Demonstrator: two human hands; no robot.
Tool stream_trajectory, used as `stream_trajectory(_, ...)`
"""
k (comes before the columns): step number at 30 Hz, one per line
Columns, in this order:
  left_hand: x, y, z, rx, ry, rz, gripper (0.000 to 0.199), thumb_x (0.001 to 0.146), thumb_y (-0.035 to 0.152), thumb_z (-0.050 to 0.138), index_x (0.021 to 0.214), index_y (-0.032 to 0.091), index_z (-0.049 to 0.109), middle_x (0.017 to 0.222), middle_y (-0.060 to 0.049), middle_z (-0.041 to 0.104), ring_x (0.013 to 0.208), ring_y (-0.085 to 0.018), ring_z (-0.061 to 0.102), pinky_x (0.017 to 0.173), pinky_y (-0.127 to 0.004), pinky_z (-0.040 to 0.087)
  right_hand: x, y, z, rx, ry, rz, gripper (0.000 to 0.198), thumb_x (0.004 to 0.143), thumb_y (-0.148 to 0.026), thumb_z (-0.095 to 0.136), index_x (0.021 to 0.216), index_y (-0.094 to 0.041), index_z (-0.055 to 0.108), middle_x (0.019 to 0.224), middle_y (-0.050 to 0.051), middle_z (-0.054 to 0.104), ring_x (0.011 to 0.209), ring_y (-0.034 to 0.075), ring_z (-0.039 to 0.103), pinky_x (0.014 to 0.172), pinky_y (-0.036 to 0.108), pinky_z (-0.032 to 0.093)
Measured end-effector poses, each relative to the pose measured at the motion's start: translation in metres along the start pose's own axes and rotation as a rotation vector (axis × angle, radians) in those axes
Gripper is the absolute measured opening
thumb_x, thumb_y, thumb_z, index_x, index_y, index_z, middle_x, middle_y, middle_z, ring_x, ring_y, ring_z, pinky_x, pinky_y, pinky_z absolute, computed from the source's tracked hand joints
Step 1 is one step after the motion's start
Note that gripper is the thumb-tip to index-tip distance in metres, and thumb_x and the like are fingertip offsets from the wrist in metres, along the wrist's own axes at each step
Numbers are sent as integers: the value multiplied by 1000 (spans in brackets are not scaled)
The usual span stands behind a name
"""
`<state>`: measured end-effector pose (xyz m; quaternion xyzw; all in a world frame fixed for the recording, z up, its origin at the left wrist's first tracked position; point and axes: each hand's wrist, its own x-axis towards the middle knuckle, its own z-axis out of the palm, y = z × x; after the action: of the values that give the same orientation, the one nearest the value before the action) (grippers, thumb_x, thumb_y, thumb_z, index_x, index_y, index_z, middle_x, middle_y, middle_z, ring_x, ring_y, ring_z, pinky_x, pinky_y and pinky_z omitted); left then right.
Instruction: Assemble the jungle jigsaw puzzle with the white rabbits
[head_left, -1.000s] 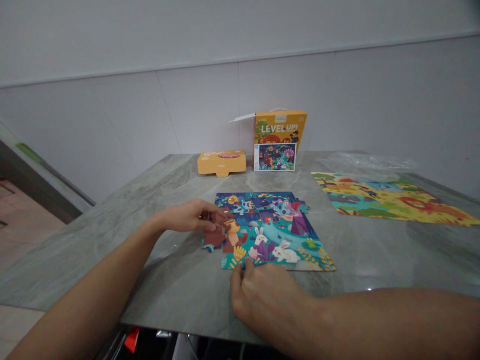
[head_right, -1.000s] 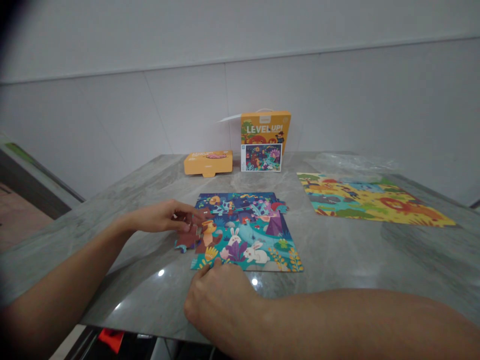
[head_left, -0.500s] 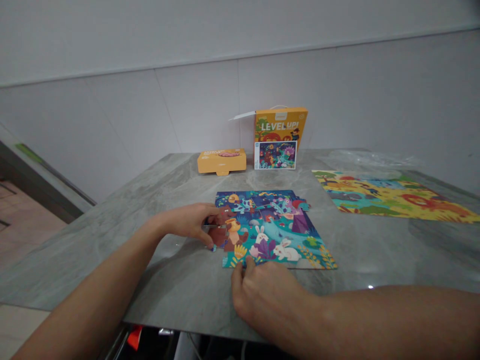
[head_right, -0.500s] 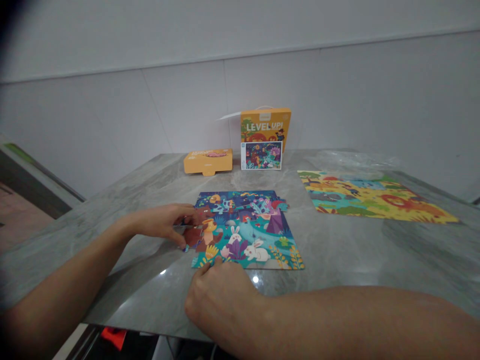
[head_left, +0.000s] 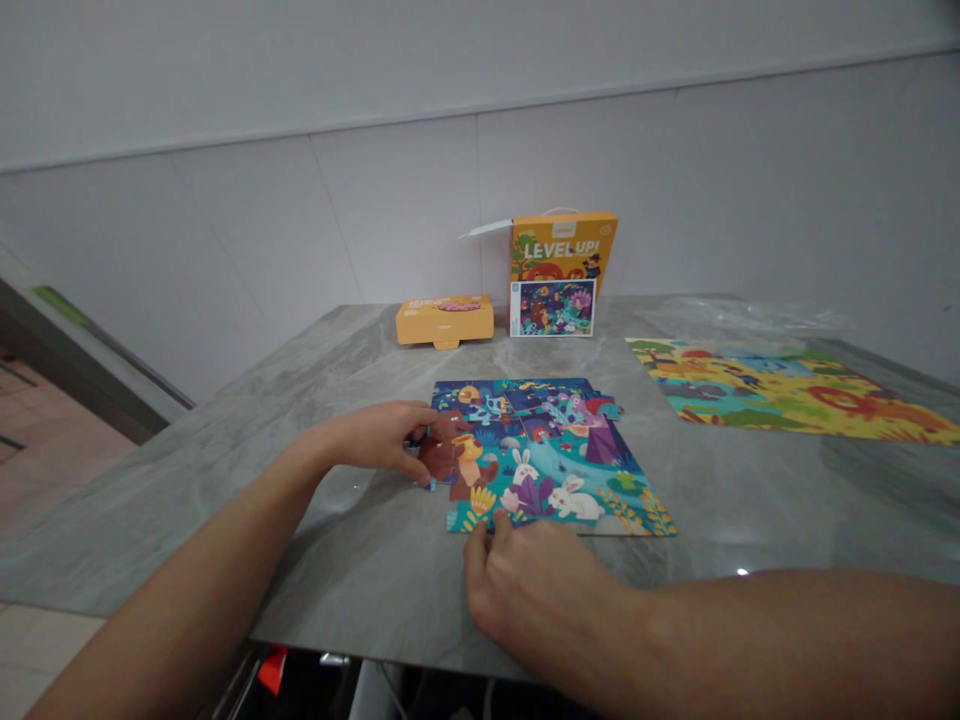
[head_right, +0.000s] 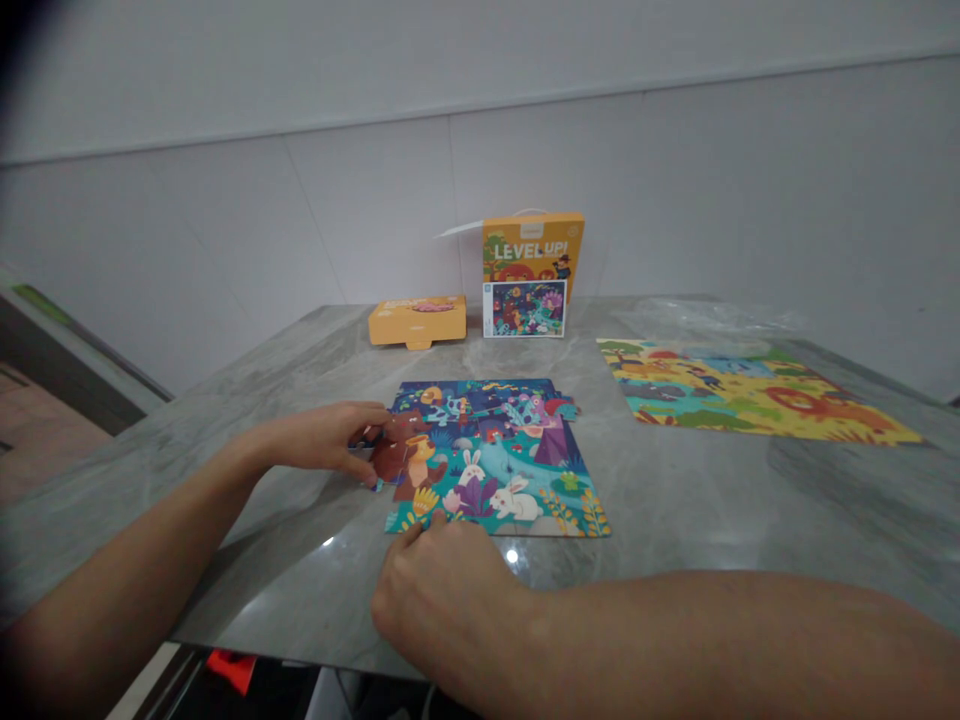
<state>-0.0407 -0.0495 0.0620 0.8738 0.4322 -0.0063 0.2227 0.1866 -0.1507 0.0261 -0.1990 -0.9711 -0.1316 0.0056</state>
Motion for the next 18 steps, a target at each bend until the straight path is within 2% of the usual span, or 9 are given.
stream_trajectory(4,0,0,0,7,6,9,41,71,46,77,102,22,67,90,-1,64,77,-17,55,65,-26,38,1,0,-2,14,-12,5,14,81,-7,61,93,-2,68,70,17,70,48,18,60,35,26,40)
stream_trajectory(9,1,-5,2,-8,-5,94,35,75,46,75,99,22,69,86,0,64,75,-15,54,64,-24,37,0,-1,0,24,-1,7,15,82,-6,61,95,-3,68,72,18,71,50,19,61,36,26,41)
stream_trajectory(14,0,-8,3,-14,-10,31,36,73,46,76,100,22,71,75,3,63,65,-12,51,57,-23,33,2,1,-4,39,-40,8,17,80,-4,60,94,-4,69,74,17,72,50,19,61,35,26,42)
stream_trajectory(18,-1,-4,5,-51,-22,92,27,75,40,74,92,20,72,79,1,66,66,-12,54,58,-22,35,2,1,-4,41,-42,-7,16,79,-3,59,92,-5,69,75,18,72,50,20,62,34,28,42)
